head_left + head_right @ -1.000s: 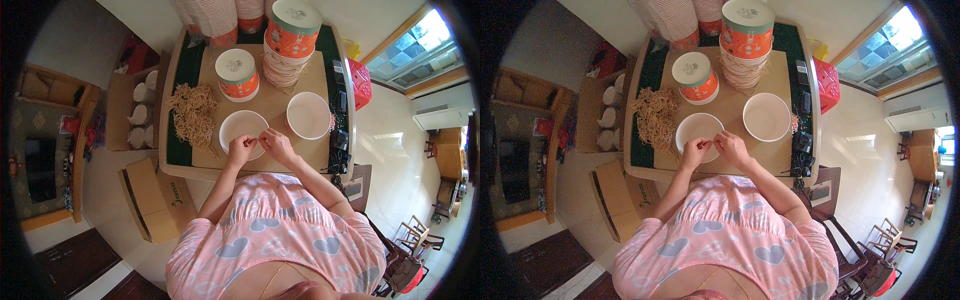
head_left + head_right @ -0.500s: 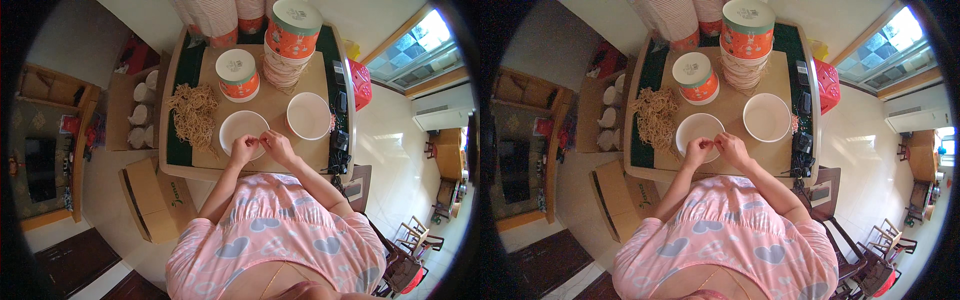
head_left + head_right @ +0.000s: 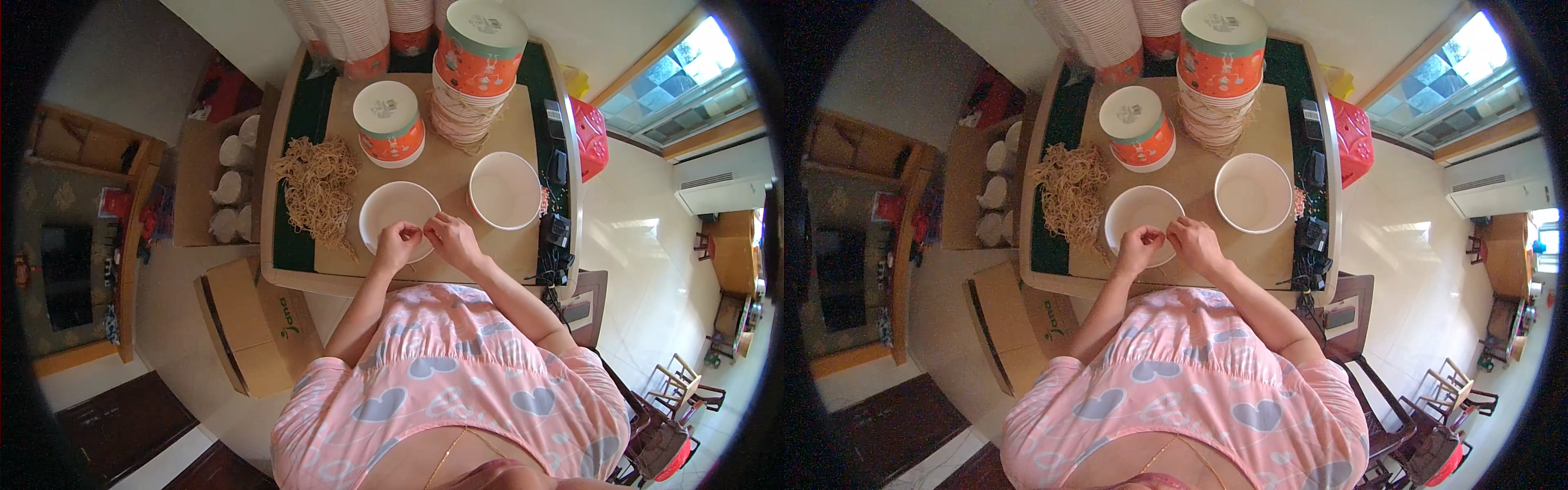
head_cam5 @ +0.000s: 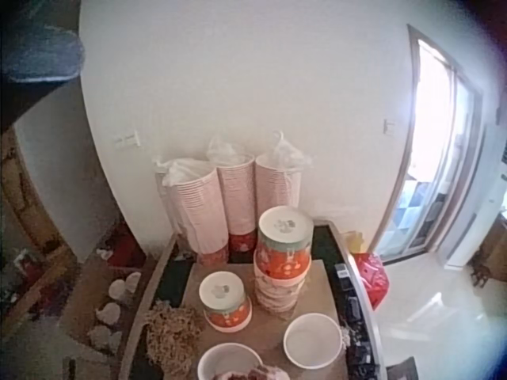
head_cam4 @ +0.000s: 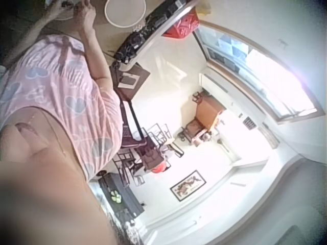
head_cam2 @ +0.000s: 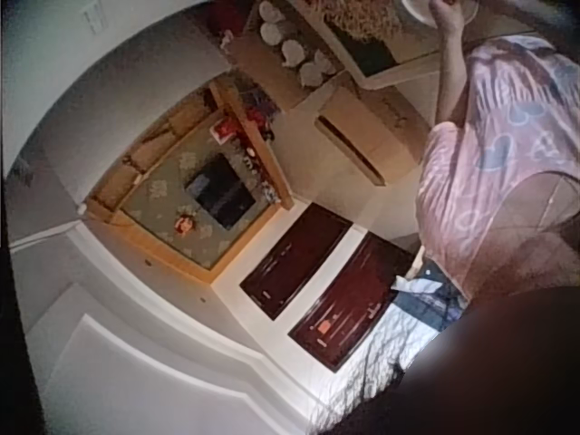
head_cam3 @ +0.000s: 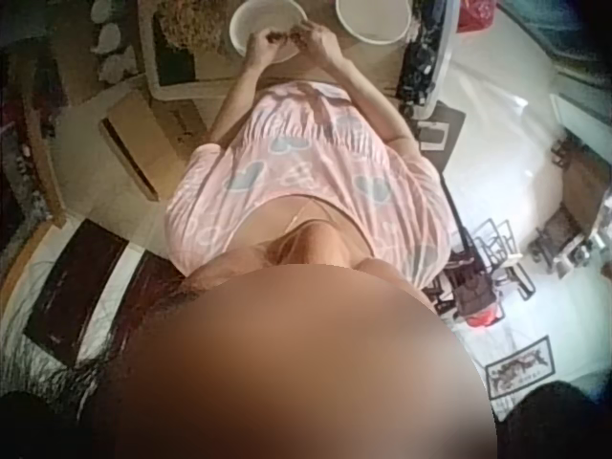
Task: Placing shredded decorative paper into small paper bowls for packaging.
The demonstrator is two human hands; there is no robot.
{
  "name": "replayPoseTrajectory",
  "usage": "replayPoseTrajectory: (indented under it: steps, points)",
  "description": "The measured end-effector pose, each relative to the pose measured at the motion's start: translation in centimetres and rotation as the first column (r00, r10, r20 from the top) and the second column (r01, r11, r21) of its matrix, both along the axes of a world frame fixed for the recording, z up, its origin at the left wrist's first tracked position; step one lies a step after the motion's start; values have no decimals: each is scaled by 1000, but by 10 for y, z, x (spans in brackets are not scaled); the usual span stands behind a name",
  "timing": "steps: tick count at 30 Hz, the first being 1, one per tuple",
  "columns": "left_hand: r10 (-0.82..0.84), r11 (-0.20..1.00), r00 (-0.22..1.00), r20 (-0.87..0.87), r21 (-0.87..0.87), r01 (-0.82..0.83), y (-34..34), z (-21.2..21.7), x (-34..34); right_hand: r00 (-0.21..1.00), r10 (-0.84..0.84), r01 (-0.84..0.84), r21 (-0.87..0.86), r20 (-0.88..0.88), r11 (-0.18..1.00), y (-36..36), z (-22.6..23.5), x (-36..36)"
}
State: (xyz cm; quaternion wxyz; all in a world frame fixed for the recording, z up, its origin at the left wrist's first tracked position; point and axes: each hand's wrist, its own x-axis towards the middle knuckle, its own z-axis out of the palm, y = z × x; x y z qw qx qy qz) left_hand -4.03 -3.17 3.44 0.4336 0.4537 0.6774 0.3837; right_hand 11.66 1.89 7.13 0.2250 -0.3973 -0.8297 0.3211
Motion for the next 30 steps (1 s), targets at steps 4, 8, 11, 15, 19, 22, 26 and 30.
replayPoseTrajectory:
  steps: [4,8,11,15,19,22,26,30]
  points:
    - [-12,1000,1000,-25,2,12,-1,4,0,1000,9,-8,24,-9,1000,0,0,0]
    - [-44,999,999,-2,3,44,-1,10,-5,999,-42,43,-27,11,999,1,4,2]
    - [-59,998,995,79,-15,60,-2,14,-6,999,-27,26,-37,-37,999,1,10,3]
    - [-44,999,991,127,-23,47,-1,25,-3,995,18,-23,-52,-102,998,-1,16,3]
    - [-52,998,984,169,-23,57,-3,30,-1,989,-23,25,10,-149,1000,-3,14,6]
    - [-50,998,961,272,-32,61,-8,34,8,988,-30,34,25,-151,999,-5,7,10]
    - [-41,996,912,409,-52,69,-15,54,16,981,-87,83,-31,-176,996,-4,6,16]
    - [-81,991,863,498,-50,122,-22,71,23,978,-102,101,-15,-180,995,-2,1,20]
